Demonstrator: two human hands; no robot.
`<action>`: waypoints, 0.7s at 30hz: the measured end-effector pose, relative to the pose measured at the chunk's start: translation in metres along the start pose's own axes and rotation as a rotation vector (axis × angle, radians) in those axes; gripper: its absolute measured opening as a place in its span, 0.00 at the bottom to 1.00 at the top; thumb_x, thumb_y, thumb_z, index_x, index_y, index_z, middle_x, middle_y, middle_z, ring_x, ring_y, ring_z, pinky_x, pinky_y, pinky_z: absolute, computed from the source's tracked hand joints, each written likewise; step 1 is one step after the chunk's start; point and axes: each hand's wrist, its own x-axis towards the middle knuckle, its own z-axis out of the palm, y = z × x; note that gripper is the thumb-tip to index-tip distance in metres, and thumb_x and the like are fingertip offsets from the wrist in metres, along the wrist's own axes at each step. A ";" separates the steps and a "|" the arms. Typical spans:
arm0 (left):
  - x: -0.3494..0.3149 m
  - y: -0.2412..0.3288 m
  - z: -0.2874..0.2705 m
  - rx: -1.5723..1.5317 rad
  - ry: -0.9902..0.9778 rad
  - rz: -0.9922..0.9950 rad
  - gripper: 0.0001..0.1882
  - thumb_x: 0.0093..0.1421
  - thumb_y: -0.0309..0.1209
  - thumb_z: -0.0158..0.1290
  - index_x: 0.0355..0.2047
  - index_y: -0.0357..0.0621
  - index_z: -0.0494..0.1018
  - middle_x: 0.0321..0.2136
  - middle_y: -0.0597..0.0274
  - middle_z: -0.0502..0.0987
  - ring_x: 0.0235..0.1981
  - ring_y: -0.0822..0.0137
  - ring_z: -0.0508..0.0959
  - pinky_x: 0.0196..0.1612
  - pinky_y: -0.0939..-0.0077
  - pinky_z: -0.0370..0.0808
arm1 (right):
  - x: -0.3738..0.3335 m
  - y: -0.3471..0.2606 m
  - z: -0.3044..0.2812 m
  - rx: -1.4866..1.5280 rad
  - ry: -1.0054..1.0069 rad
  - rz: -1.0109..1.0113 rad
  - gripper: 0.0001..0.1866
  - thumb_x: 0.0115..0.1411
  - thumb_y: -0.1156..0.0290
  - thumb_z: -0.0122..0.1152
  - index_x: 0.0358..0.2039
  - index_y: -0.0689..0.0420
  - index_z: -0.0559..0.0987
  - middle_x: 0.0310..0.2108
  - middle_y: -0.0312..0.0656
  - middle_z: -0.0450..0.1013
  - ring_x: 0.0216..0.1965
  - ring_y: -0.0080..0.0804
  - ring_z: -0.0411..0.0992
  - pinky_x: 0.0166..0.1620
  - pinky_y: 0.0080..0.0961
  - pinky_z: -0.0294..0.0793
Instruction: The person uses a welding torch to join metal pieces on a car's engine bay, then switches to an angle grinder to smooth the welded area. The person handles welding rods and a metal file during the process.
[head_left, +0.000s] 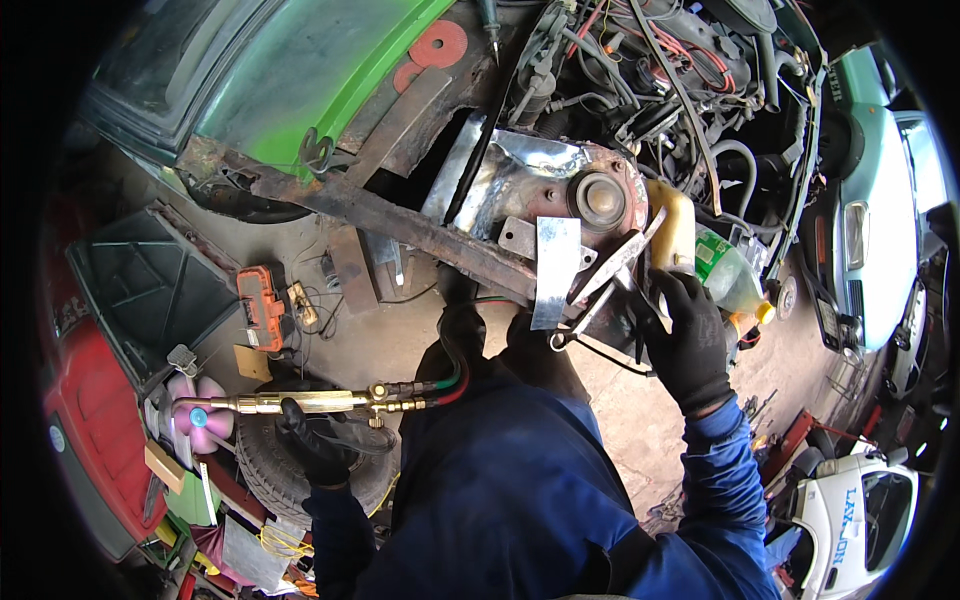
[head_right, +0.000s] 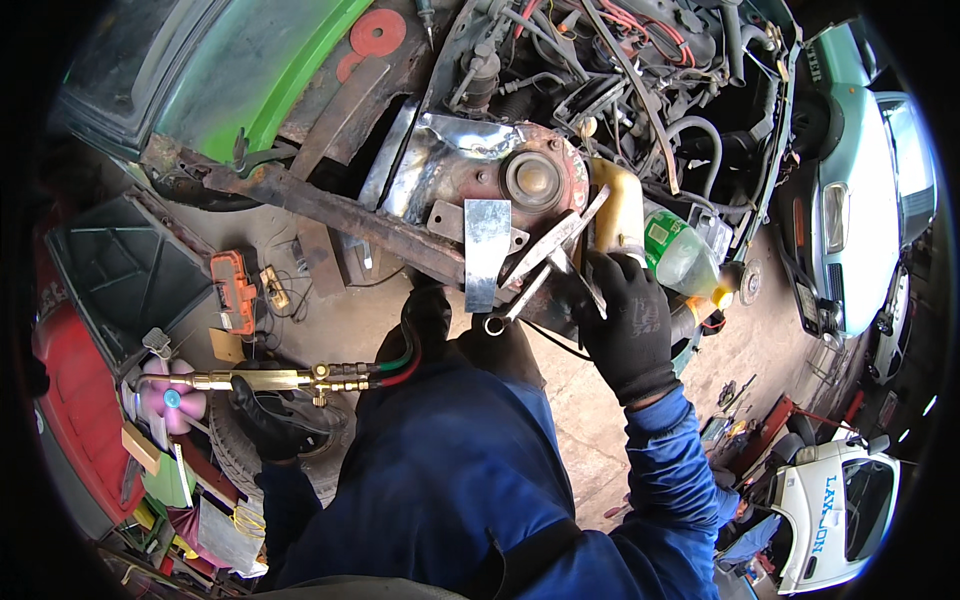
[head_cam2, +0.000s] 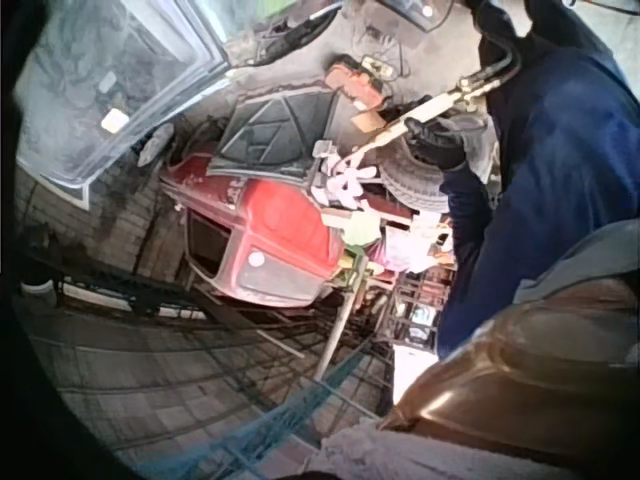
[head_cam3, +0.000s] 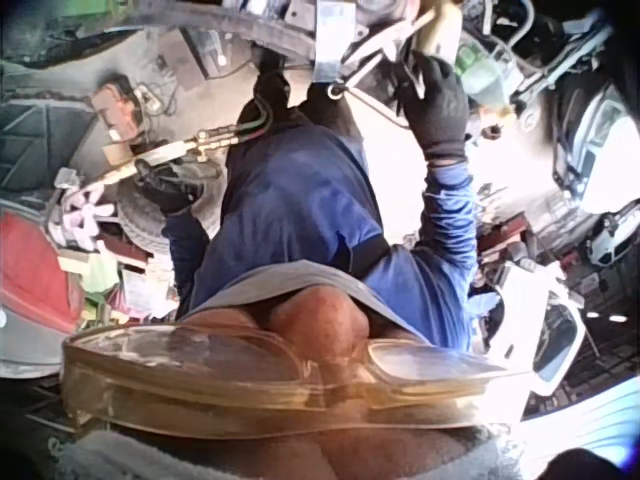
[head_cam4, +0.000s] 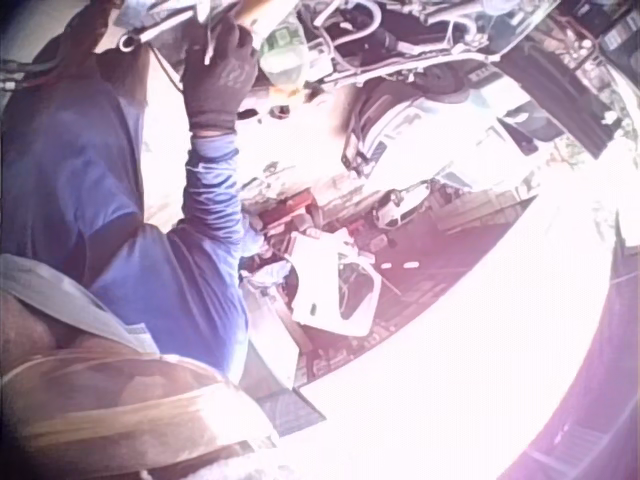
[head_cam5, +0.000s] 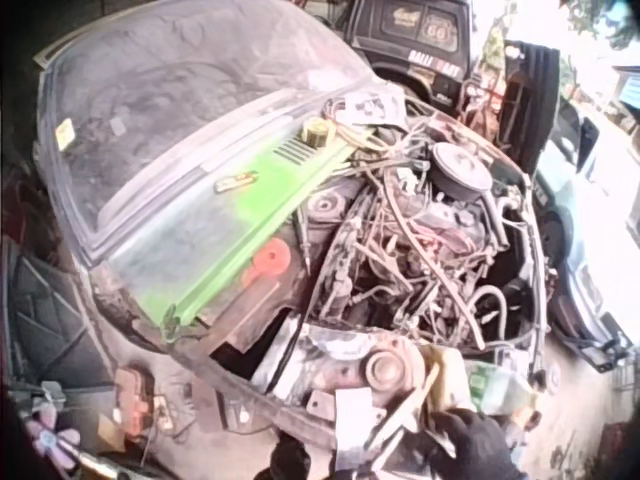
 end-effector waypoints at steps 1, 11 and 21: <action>0.003 -0.008 0.003 -0.032 0.089 -0.003 0.26 0.80 0.51 0.43 0.38 0.40 0.74 0.27 0.60 0.77 0.26 0.66 0.76 0.31 0.68 0.71 | 0.001 0.001 0.000 0.009 -0.030 0.002 0.24 0.62 0.69 0.73 0.59 0.57 0.80 0.50 0.53 0.79 0.49 0.56 0.79 0.52 0.46 0.79; 0.019 -0.033 0.021 0.250 0.290 -0.022 0.32 0.81 0.55 0.40 0.32 0.39 0.76 0.19 0.64 0.75 0.19 0.70 0.74 0.25 0.71 0.67 | -0.001 0.011 0.019 0.065 -0.031 -0.031 0.25 0.63 0.60 0.75 0.57 0.54 0.79 0.39 0.47 0.79 0.40 0.53 0.80 0.43 0.48 0.77; 0.021 -0.036 0.036 0.284 0.209 -0.036 0.26 0.80 0.53 0.43 0.34 0.45 0.73 0.20 0.71 0.69 0.19 0.77 0.66 0.25 0.78 0.62 | 0.014 0.000 -0.014 0.857 0.098 0.254 0.15 0.68 0.83 0.67 0.54 0.64 0.77 0.47 0.41 0.80 0.49 0.23 0.79 0.53 0.25 0.80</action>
